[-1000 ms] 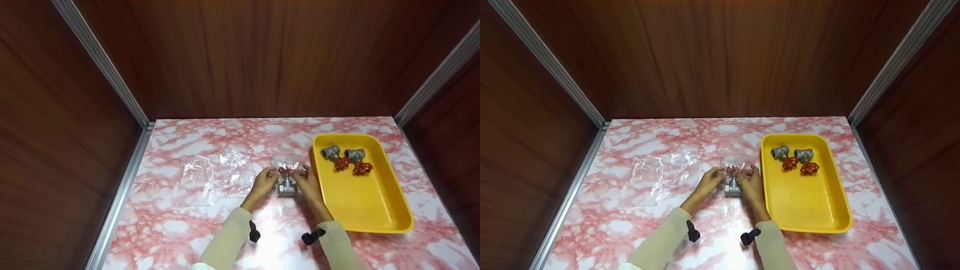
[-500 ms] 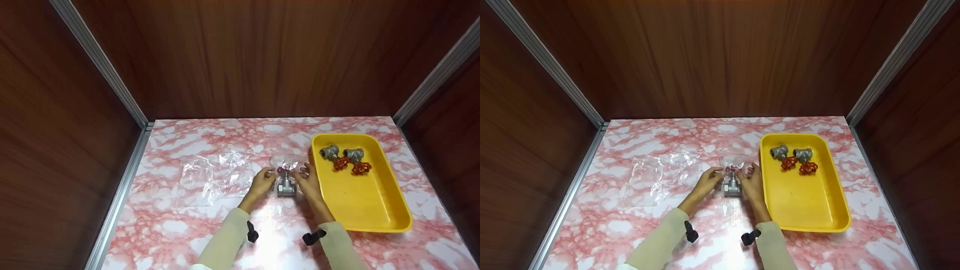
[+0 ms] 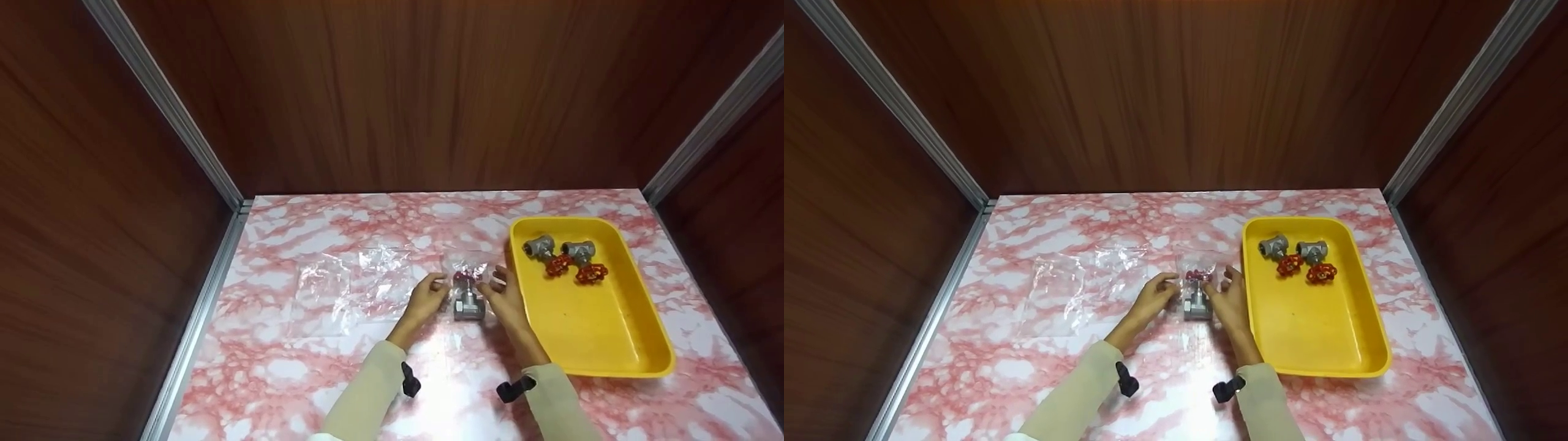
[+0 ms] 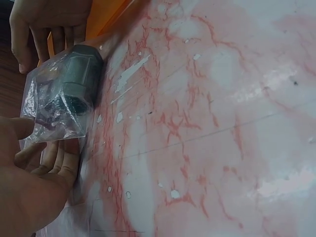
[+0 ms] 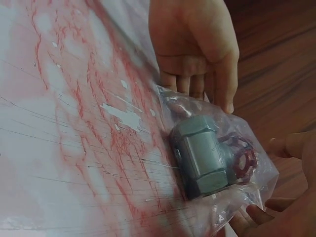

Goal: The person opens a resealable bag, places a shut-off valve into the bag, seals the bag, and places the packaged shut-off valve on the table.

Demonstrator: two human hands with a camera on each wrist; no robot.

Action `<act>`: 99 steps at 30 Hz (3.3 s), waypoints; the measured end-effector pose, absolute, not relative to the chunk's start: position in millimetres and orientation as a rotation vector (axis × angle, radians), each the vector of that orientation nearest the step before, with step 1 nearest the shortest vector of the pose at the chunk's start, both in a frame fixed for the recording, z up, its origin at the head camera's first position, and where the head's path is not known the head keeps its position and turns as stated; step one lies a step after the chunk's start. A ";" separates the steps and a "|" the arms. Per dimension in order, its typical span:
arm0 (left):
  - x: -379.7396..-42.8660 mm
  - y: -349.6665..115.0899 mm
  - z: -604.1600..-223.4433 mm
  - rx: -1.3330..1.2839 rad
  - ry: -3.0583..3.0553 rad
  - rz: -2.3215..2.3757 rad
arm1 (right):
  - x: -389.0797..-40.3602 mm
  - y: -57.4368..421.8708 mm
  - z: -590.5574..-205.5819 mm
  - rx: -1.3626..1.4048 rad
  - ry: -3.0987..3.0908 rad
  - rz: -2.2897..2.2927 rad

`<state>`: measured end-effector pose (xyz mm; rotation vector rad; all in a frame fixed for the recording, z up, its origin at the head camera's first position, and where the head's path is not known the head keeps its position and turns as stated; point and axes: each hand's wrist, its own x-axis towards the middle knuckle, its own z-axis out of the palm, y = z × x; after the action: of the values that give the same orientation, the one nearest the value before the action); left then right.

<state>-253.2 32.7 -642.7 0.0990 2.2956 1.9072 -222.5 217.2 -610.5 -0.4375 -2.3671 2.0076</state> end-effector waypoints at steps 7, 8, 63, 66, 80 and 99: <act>-251.9 31.0 -642.5 0.066 2.275 1.922 | -219.9 215.7 -608.2 -0.421 -2.360 2.028; -251.7 30.8 -642.4 0.065 2.271 1.926 | -219.8 215.4 -607.9 -0.419 -2.359 2.027; -235.9 -47.6 -608.3 0.164 2.440 1.925 | -199.5 179.5 -584.7 -0.208 -2.312 1.903; -235.1 -55.1 -607.0 0.176 2.468 1.925 | -198.9 173.2 -586.2 -0.175 -2.299 1.929; -234.4 -90.2 -605.3 0.118 2.604 1.898 | -194.6 144.0 -601.2 -0.037 -2.286 2.017; -244.2 -120.9 -625.2 -0.094 2.675 1.900 | -216.5 122.7 -622.6 0.042 -2.318 1.971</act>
<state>-244.2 -120.9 -625.2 -0.0938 2.6748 1.8998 -216.5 122.7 -622.6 0.0417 -2.3180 1.9711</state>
